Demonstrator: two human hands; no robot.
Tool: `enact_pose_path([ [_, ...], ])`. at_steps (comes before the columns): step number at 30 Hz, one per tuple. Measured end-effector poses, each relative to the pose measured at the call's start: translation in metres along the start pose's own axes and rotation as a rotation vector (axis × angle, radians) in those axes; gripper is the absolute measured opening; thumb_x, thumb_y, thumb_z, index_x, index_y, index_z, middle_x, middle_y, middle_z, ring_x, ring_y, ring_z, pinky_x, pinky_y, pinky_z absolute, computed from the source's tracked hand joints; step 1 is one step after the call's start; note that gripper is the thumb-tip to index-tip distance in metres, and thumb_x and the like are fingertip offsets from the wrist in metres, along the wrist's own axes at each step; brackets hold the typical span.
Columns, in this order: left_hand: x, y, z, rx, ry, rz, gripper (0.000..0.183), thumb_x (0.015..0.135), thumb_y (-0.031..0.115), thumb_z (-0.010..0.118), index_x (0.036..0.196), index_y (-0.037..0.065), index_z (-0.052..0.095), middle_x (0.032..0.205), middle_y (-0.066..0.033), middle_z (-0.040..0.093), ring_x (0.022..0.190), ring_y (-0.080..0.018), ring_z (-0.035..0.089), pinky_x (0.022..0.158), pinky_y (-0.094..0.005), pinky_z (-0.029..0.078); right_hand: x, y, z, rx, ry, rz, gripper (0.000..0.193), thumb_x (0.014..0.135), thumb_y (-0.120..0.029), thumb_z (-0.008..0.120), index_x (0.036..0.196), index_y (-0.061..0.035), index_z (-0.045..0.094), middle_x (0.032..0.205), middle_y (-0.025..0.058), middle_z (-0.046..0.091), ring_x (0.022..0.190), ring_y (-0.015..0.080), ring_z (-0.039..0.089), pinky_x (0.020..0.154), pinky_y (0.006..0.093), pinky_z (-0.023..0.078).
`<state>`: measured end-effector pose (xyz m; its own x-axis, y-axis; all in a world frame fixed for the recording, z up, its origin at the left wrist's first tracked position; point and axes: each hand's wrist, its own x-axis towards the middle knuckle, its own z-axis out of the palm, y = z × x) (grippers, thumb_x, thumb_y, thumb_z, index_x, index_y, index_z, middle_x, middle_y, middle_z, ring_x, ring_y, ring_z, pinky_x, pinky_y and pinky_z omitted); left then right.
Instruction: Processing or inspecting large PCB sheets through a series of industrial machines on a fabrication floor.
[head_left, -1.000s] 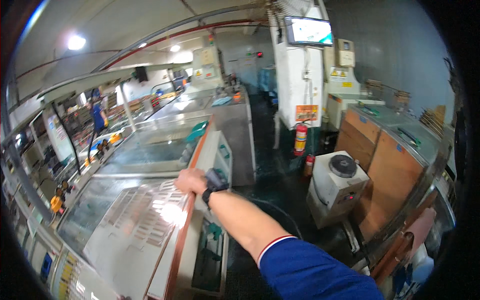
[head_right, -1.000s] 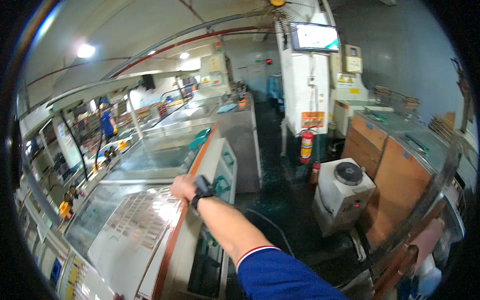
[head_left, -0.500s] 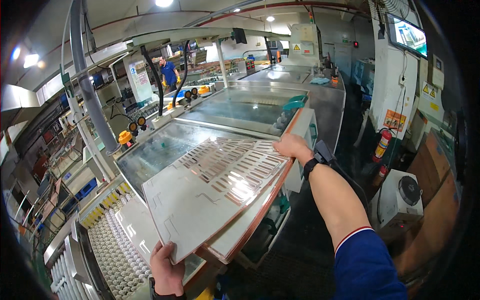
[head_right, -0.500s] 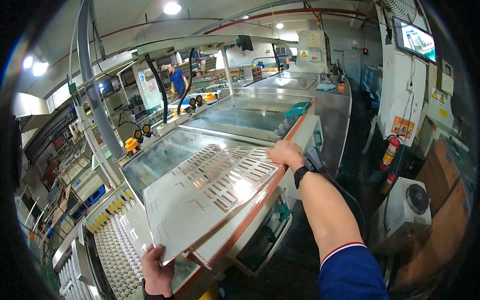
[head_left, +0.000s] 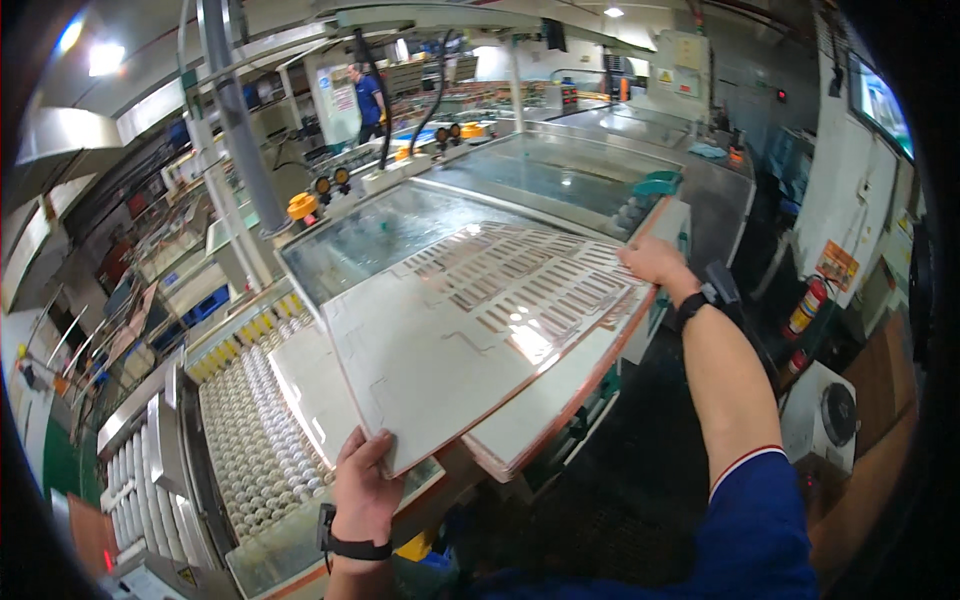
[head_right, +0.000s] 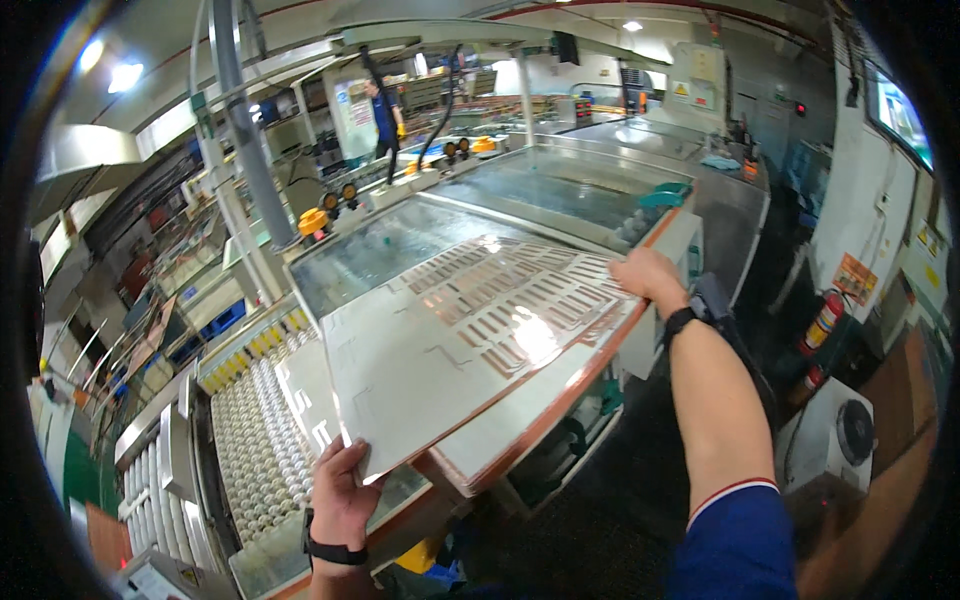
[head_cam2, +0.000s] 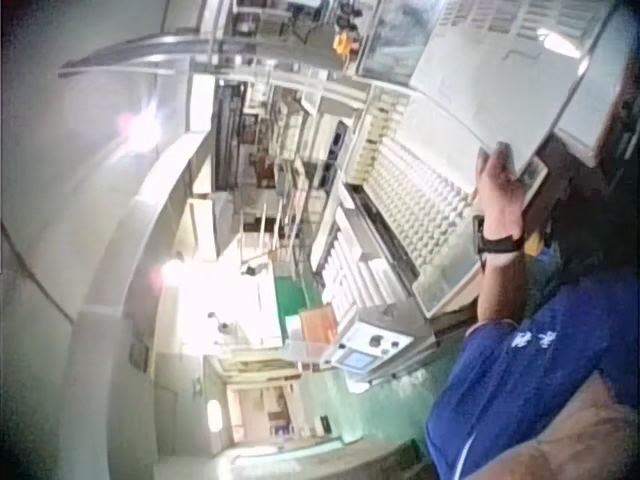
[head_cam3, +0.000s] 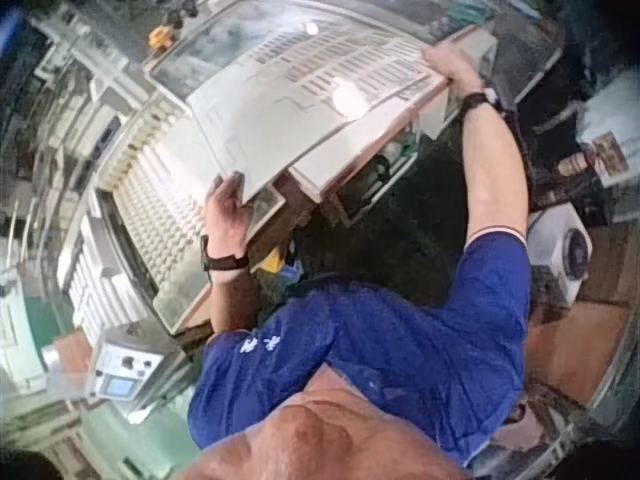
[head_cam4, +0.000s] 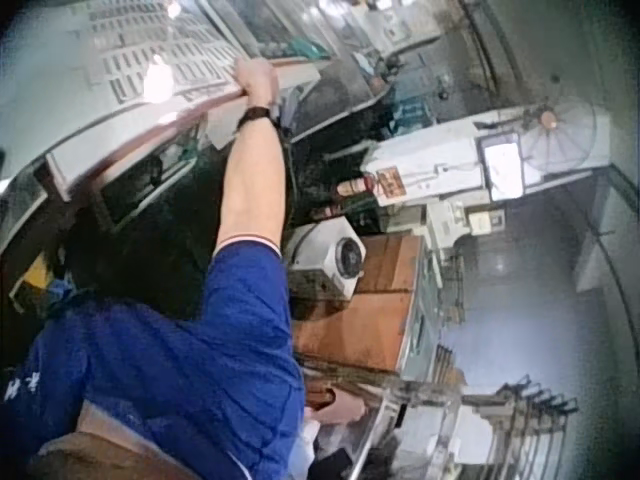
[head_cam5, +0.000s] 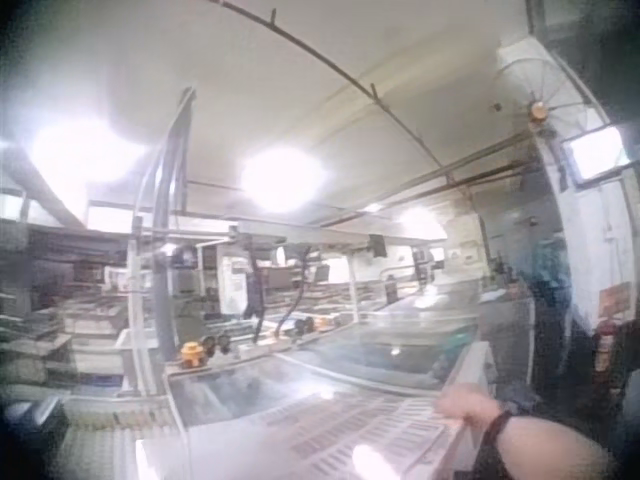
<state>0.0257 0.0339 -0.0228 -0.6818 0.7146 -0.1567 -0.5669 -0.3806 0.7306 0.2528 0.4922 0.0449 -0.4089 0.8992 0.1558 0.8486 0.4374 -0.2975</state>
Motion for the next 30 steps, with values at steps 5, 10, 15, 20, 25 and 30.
enact_pose_path([
  [5,0.003,-0.002,-0.01,-0.027,-0.063,0.018,0.04,0.09,-0.001,0.053,0.13,-0.005,0.051,0.121,-0.0167,0.062,0.11,-0.0296,0.062,0.098,-0.0452,0.049,-0.003,0.004,-0.002,-0.02,0.039,-0.051,0.05,0.087,-0.047,0.054,0.104,-0.0036,0.072,0.108,0.0253,0.068,0.105,0.0428,0.064,0.092,0.0473,0.049],
  [10,0.007,-0.005,-0.015,-0.02,-0.145,0.012,0.037,0.093,0.001,0.053,0.13,-0.007,0.05,0.123,-0.0189,0.061,0.112,-0.03,0.062,0.1,-0.0434,0.049,-0.001,-0.001,0.0,-0.032,0.019,-0.057,0.054,0.086,-0.049,0.054,0.099,0.0,0.072,0.105,0.0278,0.068,0.102,0.0461,0.063,0.088,0.0494,0.049],
  [15,0.001,-0.004,-0.007,-0.044,-0.141,0.029,0.039,0.095,0.001,0.05,0.133,-0.006,0.047,0.125,-0.0187,0.06,0.111,-0.029,0.062,0.099,-0.0432,0.05,-0.005,-0.005,0.001,-0.02,0.043,-0.051,0.054,0.088,-0.049,0.053,0.099,-0.0002,0.072,0.105,0.0271,0.068,0.102,0.0449,0.064,0.088,0.0491,0.049],
  [20,-0.021,0.001,0.018,-0.087,0.013,-0.054,0.041,0.096,0.001,0.045,0.138,0.0,0.043,0.13,-0.0177,0.055,0.114,-0.0304,0.061,0.097,-0.0447,0.053,-0.005,-0.003,0.001,-0.029,0.05,-0.013,0.055,0.089,-0.048,0.054,0.103,0.0019,0.071,0.109,0.0268,0.068,0.105,0.0454,0.063,0.092,0.049,0.048],
  [25,-0.025,-0.008,0.021,-0.142,-0.093,0.045,0.042,0.096,-0.001,0.042,0.138,0.001,0.043,0.131,-0.017,0.055,0.119,-0.0311,0.059,0.102,-0.0465,0.052,-0.004,-0.001,0.001,-0.04,0.083,-0.032,0.053,0.089,-0.048,0.055,0.103,0.0011,0.071,0.109,0.0262,0.068,0.105,0.0451,0.063,0.092,0.0487,0.048],
  [30,-0.018,-0.006,0.011,-0.187,-0.107,0.122,0.044,0.093,-0.003,0.043,0.137,-0.002,0.043,0.132,-0.0183,0.055,0.119,-0.0319,0.06,0.103,-0.0459,0.052,-0.007,-0.006,0.001,-0.035,0.082,-0.042,0.054,0.089,-0.048,0.055,0.102,0.0014,0.071,0.109,0.0259,0.068,0.105,0.0451,0.063,0.092,0.0489,0.048],
])
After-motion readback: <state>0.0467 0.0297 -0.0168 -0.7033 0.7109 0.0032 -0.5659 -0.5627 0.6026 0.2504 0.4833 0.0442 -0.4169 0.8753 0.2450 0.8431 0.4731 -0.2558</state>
